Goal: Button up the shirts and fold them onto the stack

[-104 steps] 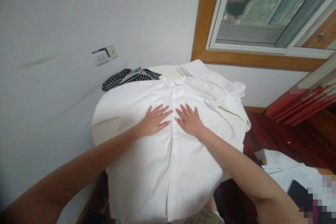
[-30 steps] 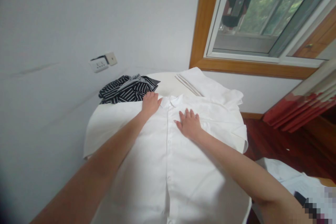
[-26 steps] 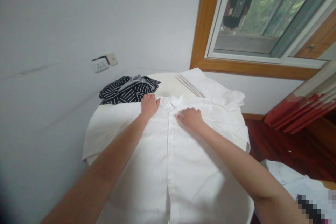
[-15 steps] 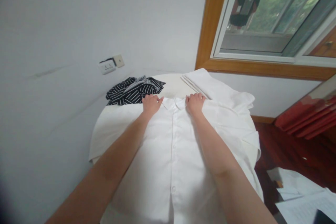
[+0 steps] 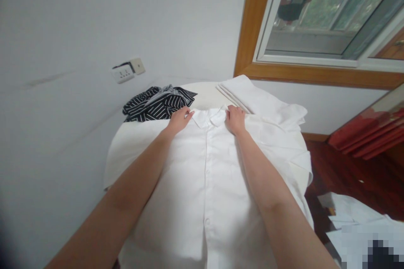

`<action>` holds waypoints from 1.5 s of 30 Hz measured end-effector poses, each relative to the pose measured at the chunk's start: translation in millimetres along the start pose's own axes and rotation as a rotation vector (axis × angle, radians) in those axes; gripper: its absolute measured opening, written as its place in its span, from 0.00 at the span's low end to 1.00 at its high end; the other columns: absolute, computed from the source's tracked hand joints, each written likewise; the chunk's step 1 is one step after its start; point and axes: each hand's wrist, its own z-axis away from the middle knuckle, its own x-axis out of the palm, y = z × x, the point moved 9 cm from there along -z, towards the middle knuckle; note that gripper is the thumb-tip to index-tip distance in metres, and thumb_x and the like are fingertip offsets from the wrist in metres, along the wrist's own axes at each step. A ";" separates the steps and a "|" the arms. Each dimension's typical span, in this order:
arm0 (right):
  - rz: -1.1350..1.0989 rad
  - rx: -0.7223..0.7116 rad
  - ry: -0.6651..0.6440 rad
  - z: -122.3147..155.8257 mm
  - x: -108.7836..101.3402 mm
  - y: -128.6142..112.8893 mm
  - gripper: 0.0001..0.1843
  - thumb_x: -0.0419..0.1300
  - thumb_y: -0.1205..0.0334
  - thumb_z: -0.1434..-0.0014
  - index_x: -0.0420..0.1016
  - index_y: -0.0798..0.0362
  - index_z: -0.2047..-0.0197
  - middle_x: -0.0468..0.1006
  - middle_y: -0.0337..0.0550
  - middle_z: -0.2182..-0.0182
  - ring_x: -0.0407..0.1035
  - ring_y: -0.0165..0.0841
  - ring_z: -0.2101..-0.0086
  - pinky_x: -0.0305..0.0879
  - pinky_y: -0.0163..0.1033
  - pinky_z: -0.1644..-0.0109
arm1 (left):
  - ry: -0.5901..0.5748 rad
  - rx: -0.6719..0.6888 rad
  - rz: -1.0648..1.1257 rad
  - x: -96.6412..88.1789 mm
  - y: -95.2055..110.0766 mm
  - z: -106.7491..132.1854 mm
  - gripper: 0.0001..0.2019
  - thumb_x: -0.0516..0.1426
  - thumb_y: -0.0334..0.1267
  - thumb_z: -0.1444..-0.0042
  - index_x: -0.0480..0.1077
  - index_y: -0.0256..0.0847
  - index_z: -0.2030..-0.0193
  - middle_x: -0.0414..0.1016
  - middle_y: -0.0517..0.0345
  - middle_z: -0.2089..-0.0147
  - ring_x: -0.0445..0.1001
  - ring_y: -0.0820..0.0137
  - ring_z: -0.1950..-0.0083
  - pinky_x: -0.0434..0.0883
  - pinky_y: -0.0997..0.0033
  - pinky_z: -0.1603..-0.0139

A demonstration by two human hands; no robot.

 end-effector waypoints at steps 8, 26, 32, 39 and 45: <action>0.058 -0.040 0.153 2.0 -25.9 -12.0 0.19 0.41 0.60 0.30 0.68 0.55 0.46 0.75 0.54 0.55 0.62 0.44 0.54 0.49 0.45 0.51 | 0.062 0.167 0.066 -25.4 16.2 0.9 0.15 0.51 0.49 0.36 0.66 0.41 0.51 0.74 0.50 0.53 0.71 0.62 0.51 0.66 0.65 0.48; 0.079 -0.076 0.010 7.1 -19.7 -24.1 0.22 0.47 0.59 0.34 0.65 0.51 0.39 0.69 0.53 0.48 0.56 0.45 0.49 0.47 0.47 0.47 | 0.119 0.098 -0.221 -16.0 40.6 17.7 0.22 0.51 0.43 0.36 0.61 0.37 0.39 0.61 0.43 0.35 0.57 0.55 0.34 0.54 0.57 0.35; 0.114 -0.127 -0.104 12.2 -15.2 -51.3 0.18 0.47 0.57 0.34 0.75 0.55 0.51 0.70 0.55 0.53 0.59 0.45 0.52 0.54 0.45 0.51 | -0.165 0.109 -0.236 30.1 51.1 25.5 0.29 0.42 0.48 0.33 0.57 0.31 0.33 0.55 0.40 0.29 0.52 0.57 0.28 0.48 0.58 0.29; 0.207 -0.005 -0.143 26.1 -1.7 -60.1 0.20 0.45 0.57 0.33 0.73 0.57 0.50 0.70 0.59 0.52 0.60 0.47 0.51 0.58 0.47 0.53 | -0.237 0.017 -0.220 43.9 41.3 27.1 0.34 0.40 0.58 0.36 0.54 0.38 0.30 0.48 0.46 0.27 0.46 0.56 0.26 0.43 0.48 0.28; 0.164 -0.111 -0.269 39.6 -9.7 -66.6 0.24 0.43 0.63 0.33 0.62 0.52 0.35 0.71 0.56 0.49 0.62 0.44 0.49 0.61 0.45 0.49 | -0.243 0.013 -0.210 41.3 41.6 27.7 0.34 0.40 0.58 0.36 0.55 0.40 0.30 0.49 0.48 0.27 0.46 0.56 0.26 0.44 0.48 0.29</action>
